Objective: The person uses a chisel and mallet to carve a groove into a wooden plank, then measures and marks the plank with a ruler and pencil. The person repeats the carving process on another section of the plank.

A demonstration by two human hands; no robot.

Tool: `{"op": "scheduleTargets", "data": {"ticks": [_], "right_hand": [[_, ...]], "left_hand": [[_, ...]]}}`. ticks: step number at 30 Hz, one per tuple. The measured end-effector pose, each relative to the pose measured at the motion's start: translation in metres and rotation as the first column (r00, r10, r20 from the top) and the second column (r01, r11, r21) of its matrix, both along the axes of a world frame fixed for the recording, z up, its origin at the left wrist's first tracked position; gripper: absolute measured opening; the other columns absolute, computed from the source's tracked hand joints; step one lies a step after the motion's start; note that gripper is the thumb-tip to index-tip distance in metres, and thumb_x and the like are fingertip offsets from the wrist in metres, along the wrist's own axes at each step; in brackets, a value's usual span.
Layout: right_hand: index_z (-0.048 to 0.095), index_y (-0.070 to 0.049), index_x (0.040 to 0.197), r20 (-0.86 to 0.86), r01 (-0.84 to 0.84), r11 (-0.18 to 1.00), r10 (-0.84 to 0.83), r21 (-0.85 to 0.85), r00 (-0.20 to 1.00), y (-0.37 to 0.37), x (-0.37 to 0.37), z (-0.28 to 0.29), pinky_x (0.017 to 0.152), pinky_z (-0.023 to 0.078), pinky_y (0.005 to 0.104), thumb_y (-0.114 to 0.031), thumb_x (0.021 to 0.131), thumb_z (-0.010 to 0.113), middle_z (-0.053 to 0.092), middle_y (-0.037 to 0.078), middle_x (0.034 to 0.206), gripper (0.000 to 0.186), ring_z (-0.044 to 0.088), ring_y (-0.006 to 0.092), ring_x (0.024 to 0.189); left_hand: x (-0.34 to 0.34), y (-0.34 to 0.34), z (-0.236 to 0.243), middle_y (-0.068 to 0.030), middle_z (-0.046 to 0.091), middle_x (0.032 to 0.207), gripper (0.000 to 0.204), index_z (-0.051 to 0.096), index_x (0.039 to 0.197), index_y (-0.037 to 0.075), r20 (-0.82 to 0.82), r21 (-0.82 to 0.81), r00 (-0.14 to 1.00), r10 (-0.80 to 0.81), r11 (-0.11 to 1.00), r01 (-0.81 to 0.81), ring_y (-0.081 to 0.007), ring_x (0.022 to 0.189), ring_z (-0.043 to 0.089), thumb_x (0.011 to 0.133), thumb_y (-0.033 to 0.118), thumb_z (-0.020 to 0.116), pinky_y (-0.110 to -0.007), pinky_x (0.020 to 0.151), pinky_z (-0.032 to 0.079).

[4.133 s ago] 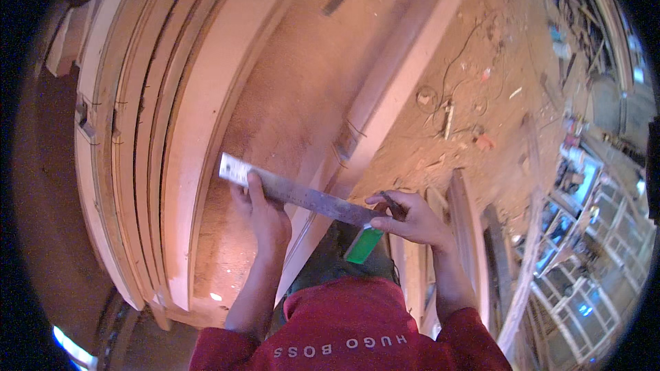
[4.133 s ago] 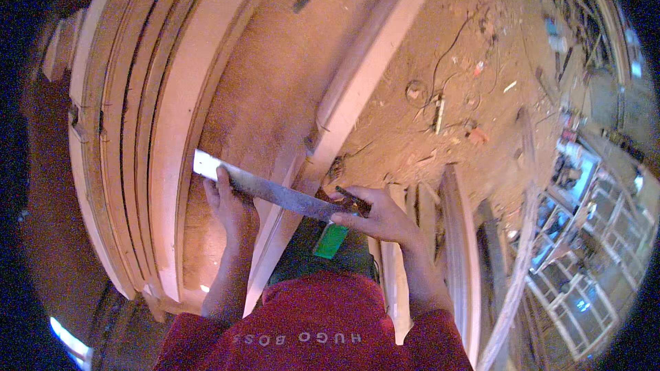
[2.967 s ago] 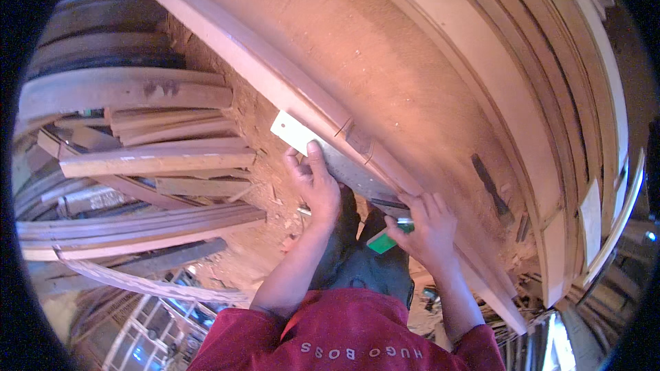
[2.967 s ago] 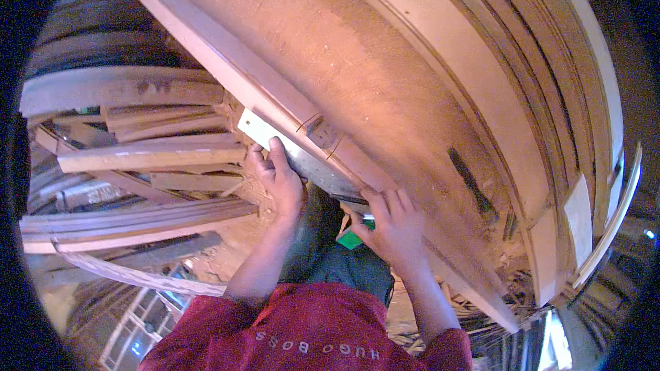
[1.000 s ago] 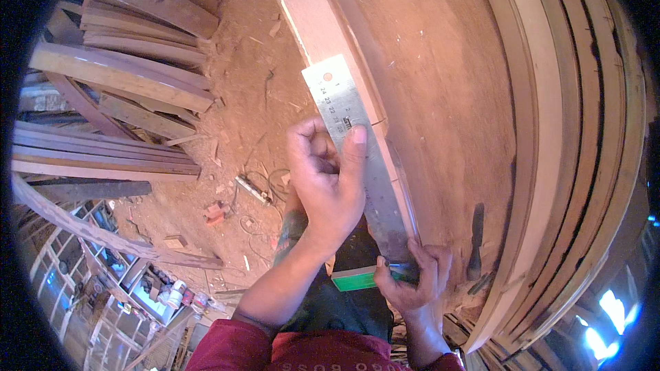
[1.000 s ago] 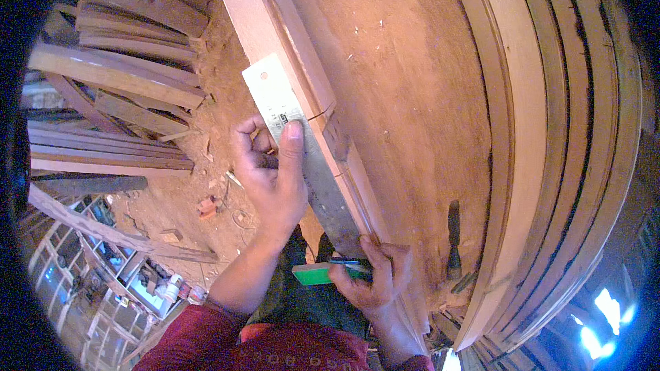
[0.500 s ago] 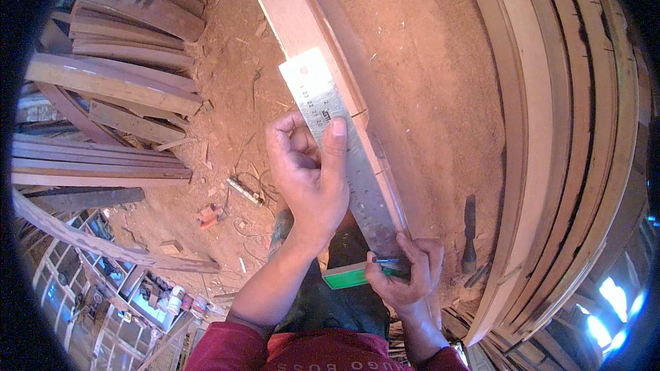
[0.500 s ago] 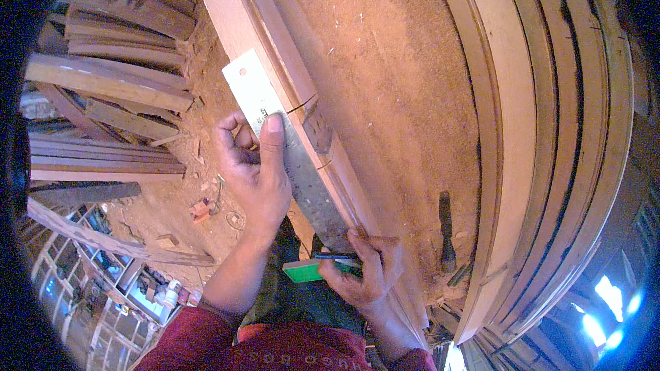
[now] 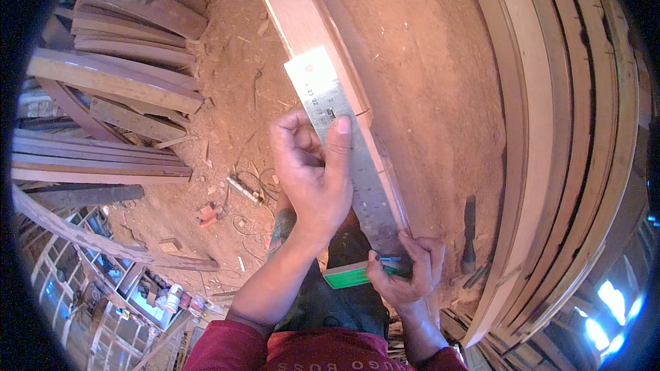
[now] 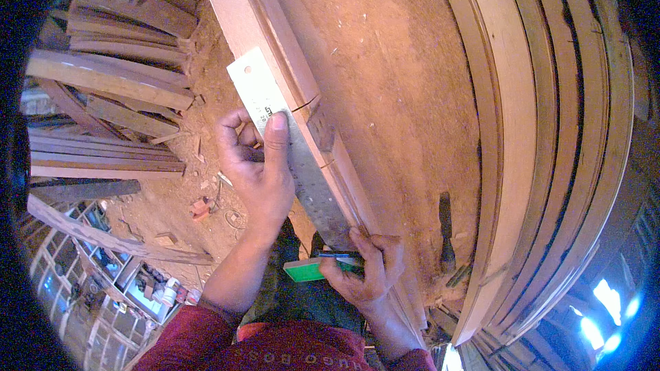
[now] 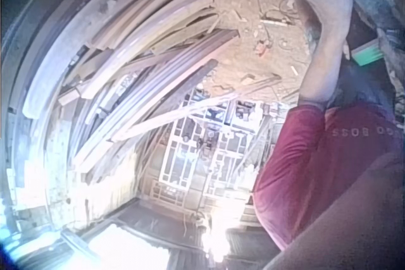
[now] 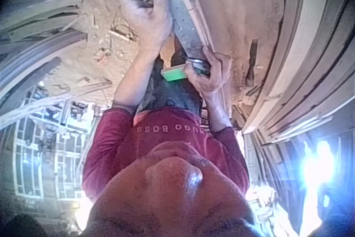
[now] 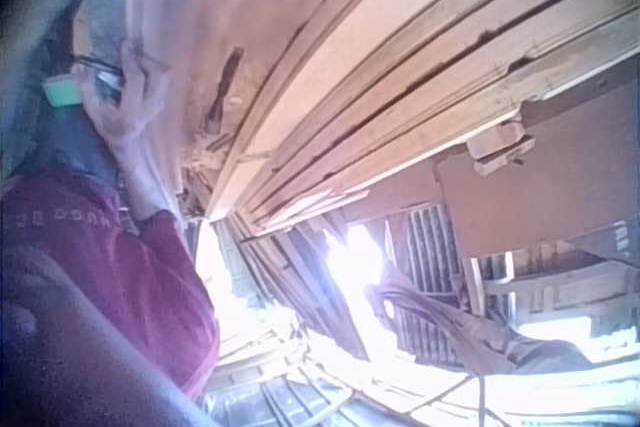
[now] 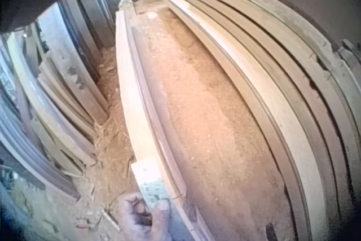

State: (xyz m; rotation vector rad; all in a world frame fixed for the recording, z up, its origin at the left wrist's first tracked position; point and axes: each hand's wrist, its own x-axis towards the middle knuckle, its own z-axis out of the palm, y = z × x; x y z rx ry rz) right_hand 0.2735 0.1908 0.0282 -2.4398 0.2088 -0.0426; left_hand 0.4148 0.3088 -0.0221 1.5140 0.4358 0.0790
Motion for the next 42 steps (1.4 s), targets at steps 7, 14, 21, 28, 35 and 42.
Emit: {"op": "scheduleTargets", "data": {"ticks": [7, 14, 21, 28, 35, 42], "right_hand": [[0.061, -0.001, 0.106, -0.016, -0.005, 1.0, 0.005, -0.001, 1.0, 0.0007, 0.0006, 0.0016, 0.067, 0.048, 0.037, -0.011, 0.058, 0.084, 0.054, 0.014, 0.092, 0.054, 0.055, 0.0282, 0.08], [0.061, -0.002, 0.106, 0.017, 0.003, 1.0, -0.003, 0.004, 1.0, 0.0002, -0.001, -0.0031, 0.066, 0.047, 0.037, -0.009, 0.057, 0.083, 0.054, 0.014, 0.089, 0.054, 0.055, 0.0284, 0.079], [0.062, -0.002, 0.105, 0.009, 0.003, 1.0, -0.003, 0.017, 1.0, 0.0006, 0.0004, -0.001, 0.065, 0.046, 0.037, -0.009, 0.057, 0.082, 0.052, 0.013, 0.089, 0.053, 0.055, 0.0282, 0.077], [0.062, -0.001, 0.105, 0.018, 0.002, 1.0, -0.003, 0.004, 1.0, -0.0003, -0.0002, -0.0019, 0.064, 0.046, 0.0363, -0.01, 0.057, 0.083, 0.053, 0.014, 0.089, 0.053, 0.055, 0.0272, 0.077], [0.063, -0.001, 0.105, 0.023, -0.009, 1.0, 0.009, -0.005, 1.0, -0.0011, -0.0004, -0.0024, 0.062, 0.047, 0.0348, -0.011, 0.057, 0.083, 0.054, 0.013, 0.088, 0.054, 0.056, 0.0265, 0.076], [0.063, -0.001, 0.106, 0.015, 0.006, 1.0, -0.006, 0.016, 1.0, 0.0001, 0.0006, -0.0015, 0.064, 0.047, 0.0353, -0.01, 0.056, 0.083, 0.053, 0.013, 0.089, 0.055, 0.056, 0.0265, 0.078]], "left_hand": [[0.0006, 0.0, 0.0032, -0.006, 0.063, 0.081, 0.032, 0.042, 0.111, 0.0, -0.013, -0.014, 1.0, 0.009, 1.0, -0.009, -0.0023, 0.065, 0.053, 0.094, 0.013, 0.065, -0.017, 0.054, 0.04], [0.0, -0.0007, -0.0013, -0.005, 0.066, 0.08, 0.025, 0.046, 0.109, 0.003, 0.007, 0.038, 1.0, 0.003, 0.999, -0.003, -0.0033, 0.066, 0.054, 0.095, 0.014, 0.064, -0.018, 0.057, 0.04], [0.0009, -0.001, -0.0003, -0.0055, 0.067, 0.079, 0.026, 0.046, 0.109, 0.003, 0.007, 0.035, 1.0, 0.018, 0.999, -0.018, -0.0033, 0.066, 0.055, 0.095, 0.014, 0.065, -0.017, 0.057, 0.04], [0.0, 0.0001, -0.0009, -0.0051, 0.064, 0.08, 0.03, 0.045, 0.111, 0.001, -0.007, 0.028, 1.0, 0.0, 1.0, 0.0, -0.0026, 0.065, 0.052, 0.094, 0.013, 0.066, -0.017, 0.055, 0.038], [0.0001, -0.0012, -0.0009, -0.0043, 0.066, 0.078, 0.026, 0.047, 0.108, 0.003, 0.008, 0.056, 1.0, 0.023, 0.998, -0.023, -0.0025, 0.065, 0.053, 0.094, 0.014, 0.065, -0.017, 0.056, 0.038], [0.0005, -0.0009, -0.0021, -0.0064, 0.063, 0.081, 0.031, 0.044, 0.112, 0.0, 0.004, 0.029, 1.0, 0.013, 0.999, -0.013, -0.0028, 0.065, 0.053, 0.094, 0.013, 0.065, -0.017, 0.054, 0.039]]}}
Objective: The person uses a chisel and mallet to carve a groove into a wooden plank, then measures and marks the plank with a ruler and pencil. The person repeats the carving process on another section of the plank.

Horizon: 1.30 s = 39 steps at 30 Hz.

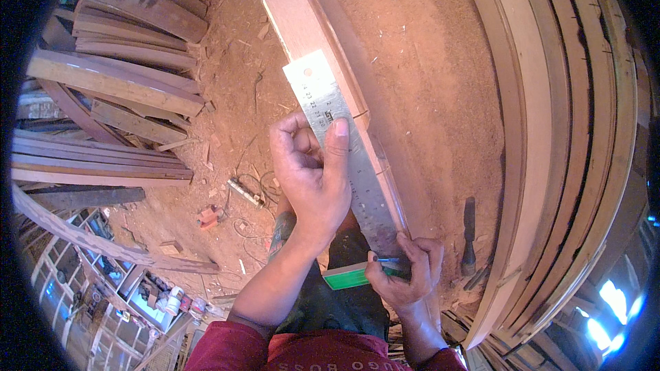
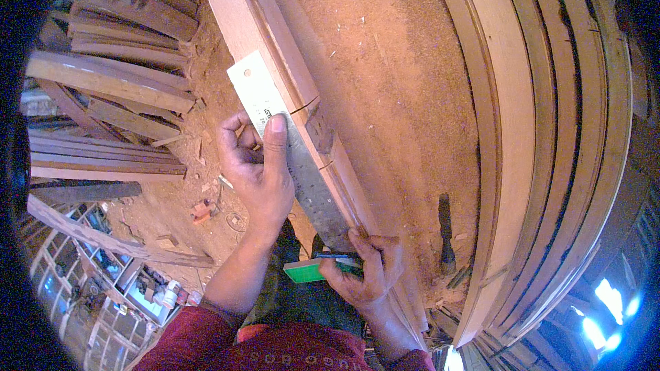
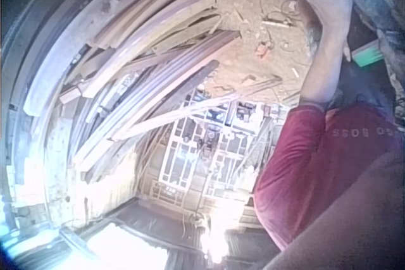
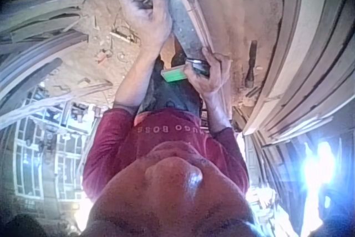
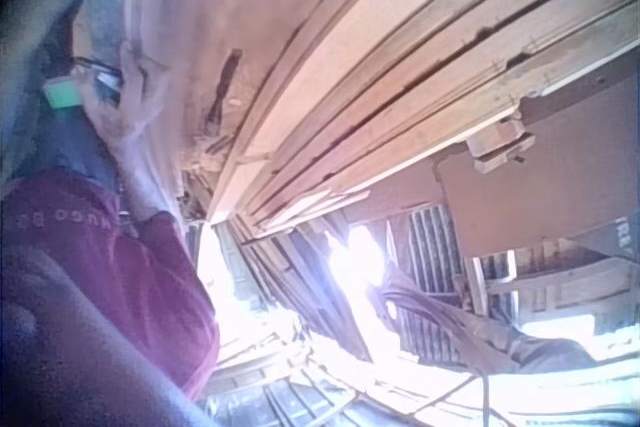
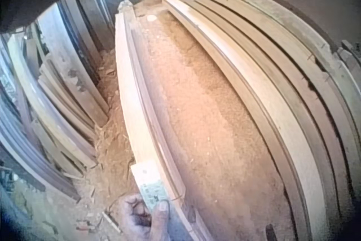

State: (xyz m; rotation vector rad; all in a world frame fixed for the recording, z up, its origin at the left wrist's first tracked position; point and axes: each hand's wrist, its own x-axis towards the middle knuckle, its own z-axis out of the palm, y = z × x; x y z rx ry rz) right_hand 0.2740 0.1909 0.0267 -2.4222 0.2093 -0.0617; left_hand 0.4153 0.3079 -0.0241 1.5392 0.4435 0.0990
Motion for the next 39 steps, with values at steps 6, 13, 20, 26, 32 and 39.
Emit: {"op": "scheduleTargets", "data": {"ticks": [6, 13, 20, 26, 32, 39], "right_hand": [[0.062, -0.001, 0.108, -0.015, -0.001, 1.0, 0.001, -0.003, 1.0, 0.0, -0.001, 0.001, 0.065, 0.048, 0.0352, -0.01, 0.057, 0.083, 0.053, 0.013, 0.09, 0.055, 0.056, 0.0268, 0.078], [0.062, -0.002, 0.108, -0.035, 0.005, 1.0, -0.005, -0.007, 0.999, 0.0, -0.002, 0.001, 0.067, 0.048, 0.0359, -0.011, 0.057, 0.084, 0.053, 0.014, 0.091, 0.056, 0.055, 0.0273, 0.081], [0.059, -0.004, 0.095, 0.043, 0.139, 0.987, -0.135, -0.086, 0.99, -0.009, 0.001, 0.017, 0.08, 0.045, 0.041, -0.015, 0.07, 0.075, 0.051, 0.014, 0.095, 0.032, 0.052, 0.0286, 0.092], [0.056, -0.003, 0.088, 0.253, 0.204, 0.855, -0.355, 0.476, 0.9, -0.016, 0.048, 0.013, 0.084, 0.045, 0.0407, -0.028, 0.099, 0.05, 0.054, 0.012, 0.09, 0.028, 0.053, 0.0255, 0.087], [0.068, 0.002, 0.091, 0.147, 0.027, 0.979, -0.057, 0.202, 0.987, -0.002, 0.108, 0.031, 0.076, 0.051, 0.0346, -0.001, 0.085, 0.068, 0.068, 0.013, 0.087, 0.007, 0.065, 0.024, 0.082], [0.071, 0.001, 0.092, 0.198, -0.039, 0.961, -0.016, 0.273, 0.98, 0.004, 0.129, 0.015, 0.069, 0.054, 0.0336, 0.002, 0.077, 0.075, 0.072, 0.014, 0.088, 0.015, 0.069, 0.0267, 0.079]], "left_hand": [[0.0, -0.001, 0.002, -0.0065, 0.064, 0.081, 0.03, 0.045, 0.111, 0.001, -0.006, -0.012, 1.0, 0.009, 1.0, -0.009, -0.0032, 0.065, 0.054, 0.094, 0.013, 0.065, -0.017, 0.054, 0.04], [-0.001, 0.0, 0.002, -0.0048, 0.063, 0.079, 0.03, 0.045, 0.111, 0.001, 0.004, 0.012, 1.0, 0.0, 1.0, 0.0, -0.0023, 0.064, 0.052, 0.094, 0.013, 0.066, -0.017, 0.053, 0.038], [-0.001, 0.001, -0.002, -0.0061, 0.066, 0.079, 0.028, 0.047, 0.109, 0.002, 0.019, 0.113, 1.0, -0.007, 0.994, 0.005, -0.0052, 0.065, 0.056, 0.093, 0.013, 0.067, -0.018, 0.056, 0.041], [-0.001, 0.0, 0.002, -0.0068, 0.067, 0.08, 0.028, 0.047, 0.109, 0.001, 0.007, 0.112, 1.0, -0.007, 0.994, 0.006, -0.0055, 0.067, 0.057, 0.093, 0.013, 0.067, -0.019, 0.056, 0.042], [-0.002, 0.003, 0.003, -0.0053, 0.065, 0.076, 0.03, 0.047, 0.109, 0.001, -0.045, 0.118, 0.999, -0.021, 0.993, 0.027, -0.005, 0.064, 0.056, 0.093, 0.015, 0.068, -0.019, 0.054, 0.042], [-0.004, 0.005, -0.001, -0.0023, 0.06, 0.071, 0.028, 0.047, 0.108, 0.001, -0.034, 0.124, 0.999, -0.032, 0.992, 0.036, -0.0034, 0.06, 0.051, 0.093, 0.014, 0.067, -0.018, 0.052, 0.038]]}}
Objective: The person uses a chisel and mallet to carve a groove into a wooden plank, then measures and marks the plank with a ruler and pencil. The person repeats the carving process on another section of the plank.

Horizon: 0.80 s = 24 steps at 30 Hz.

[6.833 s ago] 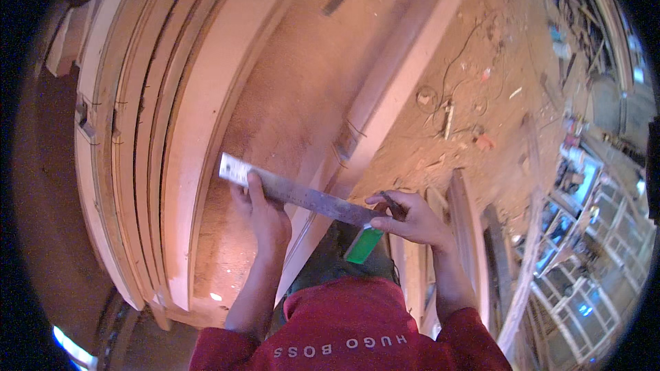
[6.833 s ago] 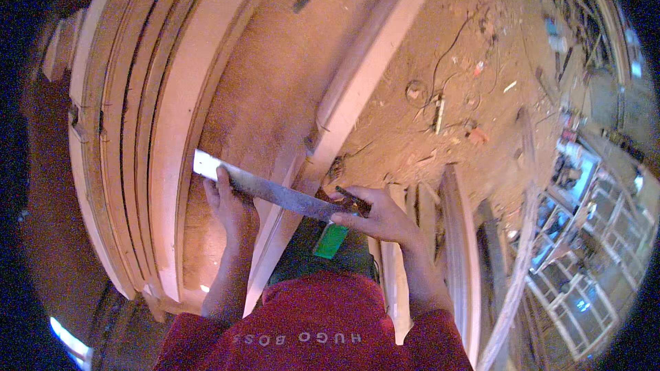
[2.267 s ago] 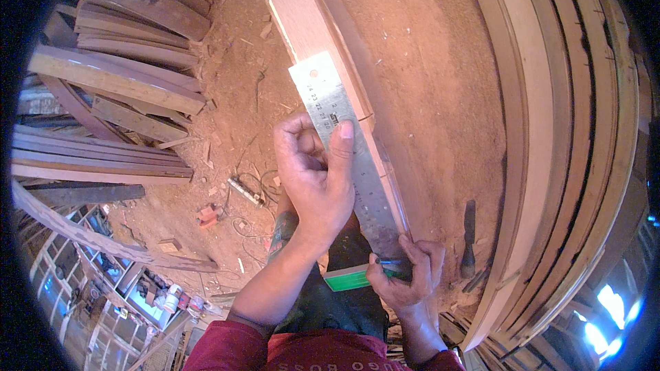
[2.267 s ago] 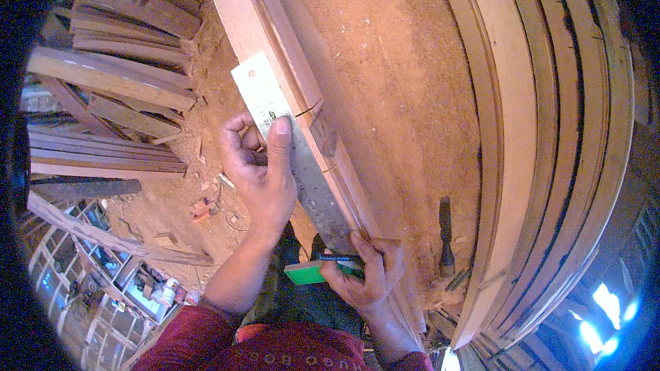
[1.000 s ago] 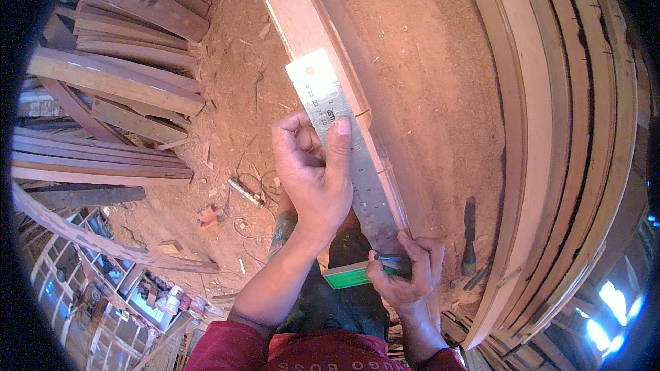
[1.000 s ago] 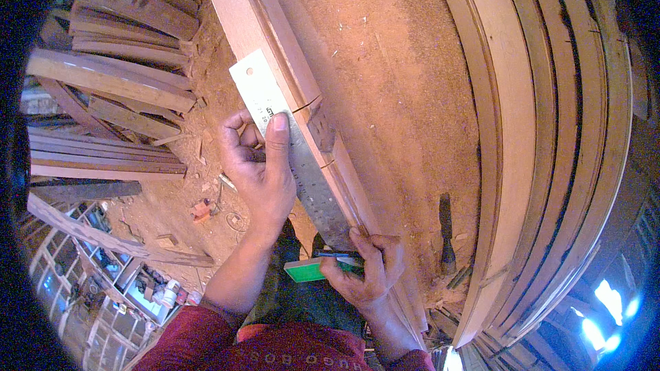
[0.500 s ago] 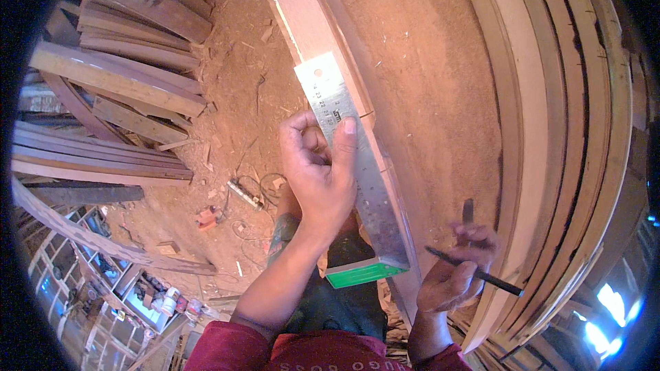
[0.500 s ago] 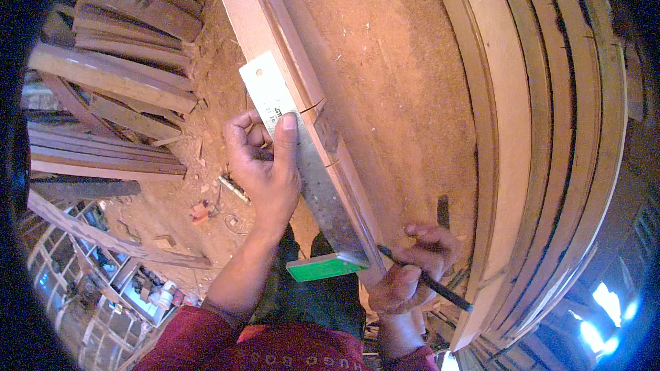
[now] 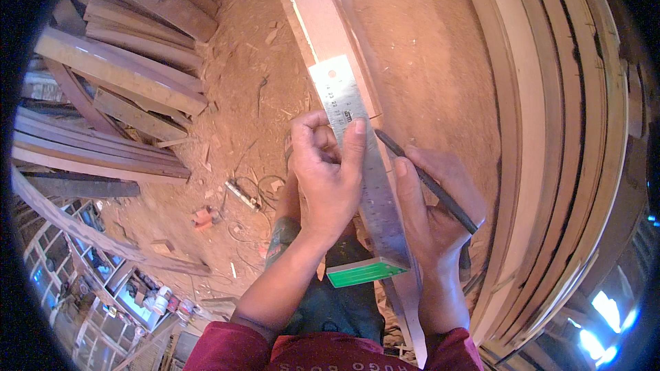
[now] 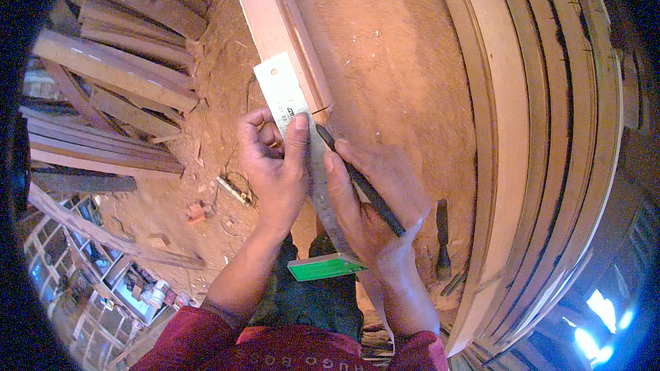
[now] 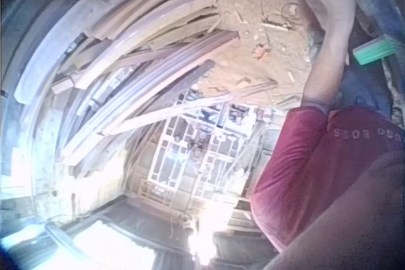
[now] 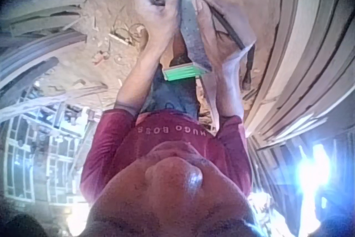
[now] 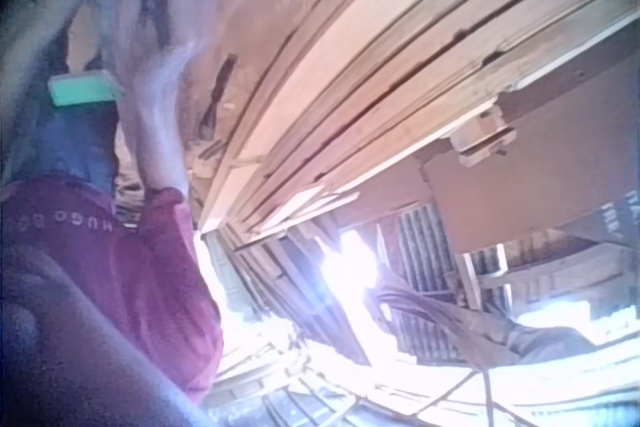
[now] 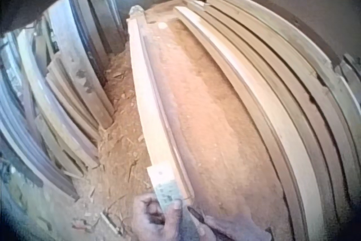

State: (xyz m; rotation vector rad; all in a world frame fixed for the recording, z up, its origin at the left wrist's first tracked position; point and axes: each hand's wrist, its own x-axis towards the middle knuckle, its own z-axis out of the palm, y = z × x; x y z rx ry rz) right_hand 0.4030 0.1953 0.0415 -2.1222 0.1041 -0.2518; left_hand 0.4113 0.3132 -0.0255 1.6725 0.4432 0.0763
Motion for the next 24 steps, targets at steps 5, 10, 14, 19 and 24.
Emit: {"op": "scheduleTargets", "data": {"ticks": [5, 10, 14, 19, 24], "right_hand": [[0.071, 0.0, 0.091, 0.048, -0.018, 1.0, 0.018, -0.005, 0.999, 0.004, 0.003, -0.005, 0.067, 0.054, 0.0333, 0.002, 0.077, 0.075, 0.072, 0.014, 0.087, 0.014, 0.069, 0.026, 0.077], [0.069, 0.003, 0.091, 0.061, -0.019, 0.999, 0.022, -0.048, 0.998, 0.004, 0.004, -0.004, 0.072, 0.052, 0.0312, 0.004, 0.08, 0.072, 0.071, 0.015, 0.088, 0.011, 0.068, 0.0233, 0.079], [0.07, 0.001, 0.09, 0.075, -0.033, 0.998, 0.037, -0.046, 0.997, 0.004, 0.007, -0.006, 0.07, 0.053, 0.0338, 0.002, 0.078, 0.074, 0.071, 0.014, 0.086, 0.013, 0.068, 0.0258, 0.078], [0.07, 0.0, 0.089, -0.013, -0.027, 0.998, 0.026, -0.056, 1.0, 0.003, 0.005, 0.004, 0.067, 0.052, 0.033, 0.002, 0.078, 0.074, 0.07, 0.013, 0.084, 0.012, 0.068, 0.0248, 0.076], [0.069, 0.0, 0.087, -0.09, -0.015, 0.997, 0.008, -0.08, 0.996, -0.001, -0.012, 0.013, 0.064, 0.049, 0.0305, 0.0, 0.081, 0.071, 0.068, 0.012, 0.078, 0.006, 0.066, 0.0205, 0.07]], "left_hand": [[0.003, -0.004, 0.008, 0.0026, 0.049, 0.064, 0.029, 0.047, 0.107, 0.0, 0.008, -0.06, 0.999, 0.036, 0.998, -0.036, -0.0016, 0.055, 0.042, 0.092, 0.013, 0.068, -0.019, 0.047, 0.032], [0.001, 0.0, 0.005, -0.0056, 0.065, 0.078, 0.027, 0.047, 0.109, 0.002, -0.007, 0.013, 1.0, -0.011, 1.0, 0.011, -0.0052, 0.066, 0.059, 0.093, 0.013, 0.066, -0.019, 0.056, 0.044], [0.001, -0.001, 0.005, -0.006, 0.066, 0.079, 0.027, 0.047, 0.109, 0.002, -0.001, -0.003, 1.0, 0.003, 1.0, -0.003, -0.0059, 0.068, 0.06, 0.093, 0.013, 0.066, -0.019, 0.056, 0.045], [0.003, -0.003, 0.005, 0.0032, 0.048, 0.064, 0.029, 0.047, 0.107, 0.0, 0.015, -0.02, 1.0, 0.019, 1.0, -0.019, -0.0014, 0.054, 0.041, 0.092, 0.014, 0.068, -0.019, 0.047, 0.031], [0.001, -0.001, 0.002, 0.0003, 0.054, 0.068, 0.029, 0.047, 0.108, 0.0, 0.0, 0.021, 1.0, 0.002, 1.0, -0.002, -0.0027, 0.058, 0.046, 0.092, 0.014, 0.068, -0.019, 0.05, 0.035]]}}
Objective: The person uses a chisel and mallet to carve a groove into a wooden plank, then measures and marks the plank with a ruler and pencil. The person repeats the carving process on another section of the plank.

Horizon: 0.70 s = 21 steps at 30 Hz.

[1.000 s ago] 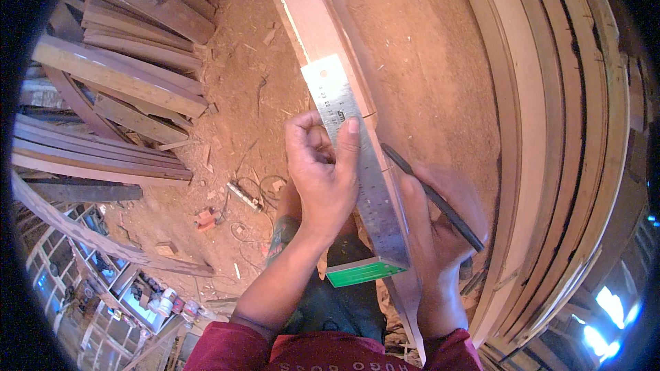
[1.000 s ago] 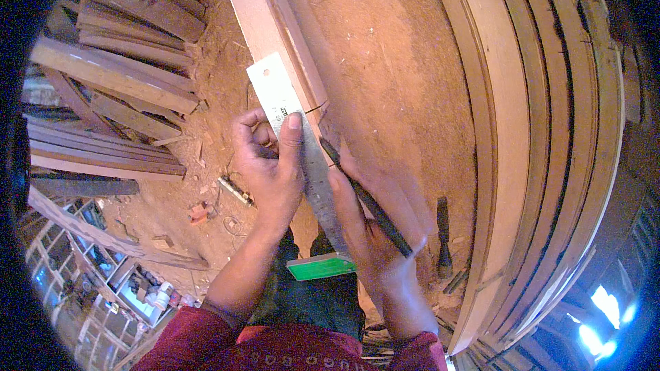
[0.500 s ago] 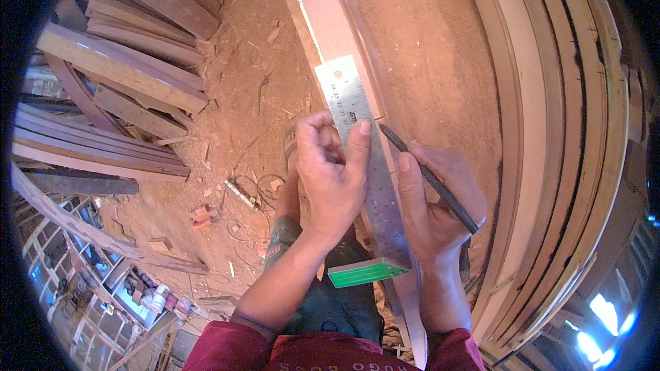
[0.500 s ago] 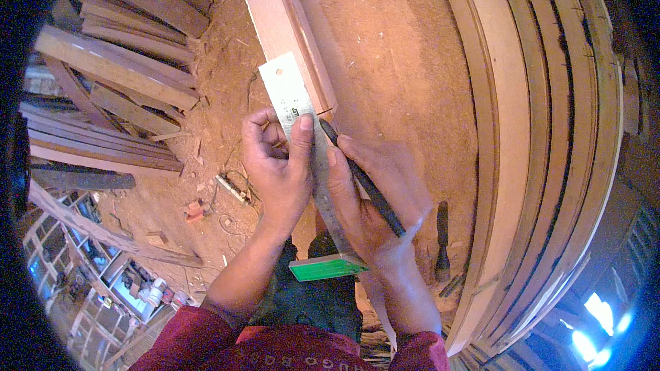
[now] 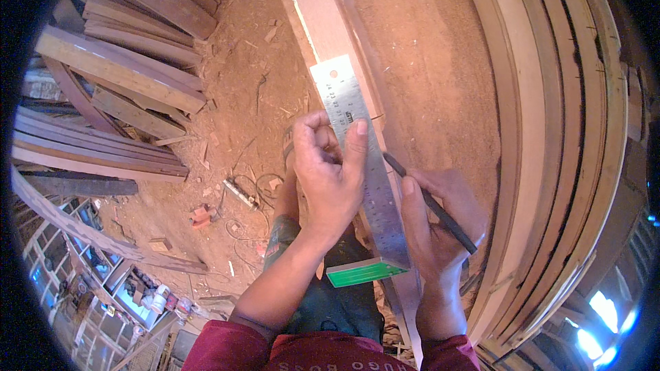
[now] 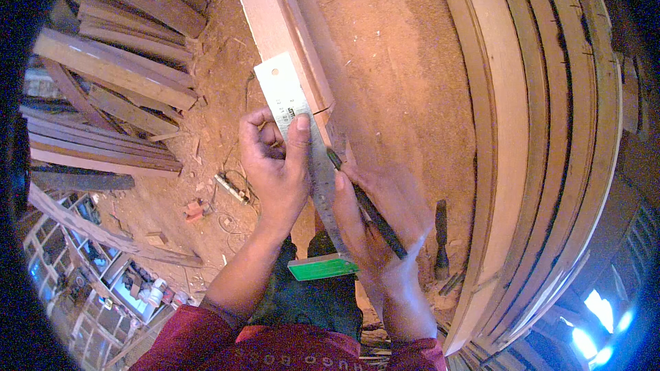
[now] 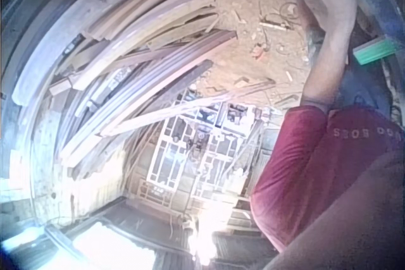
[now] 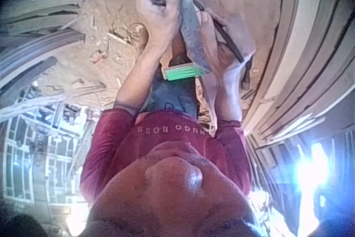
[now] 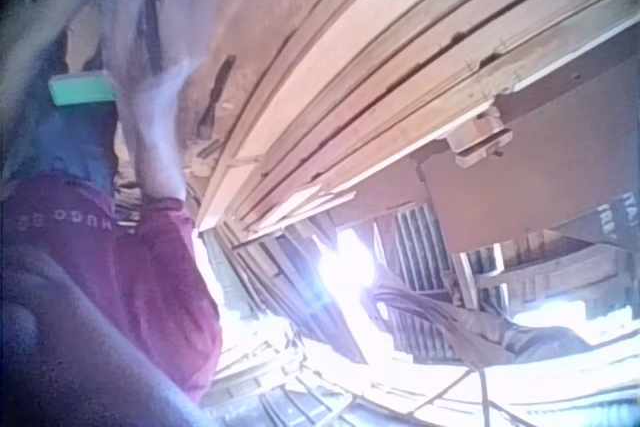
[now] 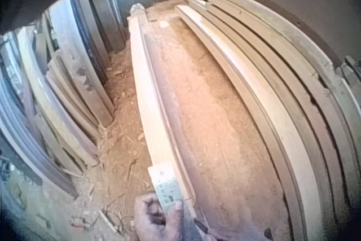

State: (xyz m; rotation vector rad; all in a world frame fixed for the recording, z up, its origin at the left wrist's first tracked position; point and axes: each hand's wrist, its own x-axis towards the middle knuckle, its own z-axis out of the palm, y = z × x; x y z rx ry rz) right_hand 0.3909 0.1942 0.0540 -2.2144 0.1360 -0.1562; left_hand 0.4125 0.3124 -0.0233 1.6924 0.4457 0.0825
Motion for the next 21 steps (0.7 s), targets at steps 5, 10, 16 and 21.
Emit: {"op": "scheduleTargets", "data": {"ticks": [5, 10, 16, 21], "right_hand": [[0.07, -0.001, 0.088, 0.002, 0.004, 1.0, -0.004, 0.015, 1.0, 0.006, 0.016, 0.002, 0.068, 0.052, 0.0355, 0.0, 0.079, 0.072, 0.07, 0.013, 0.082, 0.009, 0.068, 0.0267, 0.074], [0.07, -0.001, 0.089, -0.098, -0.029, 1.0, 0.029, -0.001, 0.995, -0.009, -0.014, 0.009, 0.069, 0.053, 0.0371, 0.0, 0.078, 0.073, 0.07, 0.014, 0.085, 0.011, 0.068, 0.0294, 0.078], [0.068, -0.001, 0.083, -0.048, -0.007, 1.0, 0.007, -0.008, 0.999, -0.006, -0.006, 0.008, 0.062, 0.048, 0.0322, 0.0, 0.081, 0.068, 0.068, 0.012, 0.077, 0.003, 0.064, 0.0218, 0.068], [0.065, 0.003, 0.083, 0.022, 0.113, 0.993, -0.114, 0.018, 0.993, -0.021, -0.034, 0.019, 0.062, 0.046, 0.0316, -0.006, 0.084, 0.067, 0.066, 0.013, 0.078, 0.009, 0.061, 0.0212, 0.068]], "left_hand": [[0.001, 0.0, 0.001, -0.0049, 0.064, 0.077, 0.027, 0.046, 0.109, 0.001, -0.007, 0.014, 1.0, -0.012, 1.0, 0.012, -0.0048, 0.066, 0.056, 0.093, 0.013, 0.066, -0.019, 0.055, 0.042], [0.0, 0.001, 0.002, -0.005, 0.065, 0.078, 0.028, 0.046, 0.109, 0.001, -0.015, -0.013, 1.0, 0.006, 1.0, -0.006, -0.0048, 0.066, 0.056, 0.093, 0.014, 0.066, -0.019, 0.056, 0.042], [0.001, -0.004, 0.004, -0.0051, 0.065, 0.08, 0.029, 0.047, 0.11, 0.001, -0.03, 0.001, 1.0, 0.004, 1.0, -0.004, -0.0049, 0.067, 0.056, 0.093, 0.015, 0.067, -0.019, 0.058, 0.043], [0.0, -0.004, 0.002, -0.0069, 0.067, 0.084, 0.029, 0.048, 0.111, 0.001, 0.016, -0.123, 0.999, 0.045, 0.992, -0.043, -0.0064, 0.073, 0.059, 0.093, 0.015, 0.066, -0.019, 0.063, 0.045]]}}
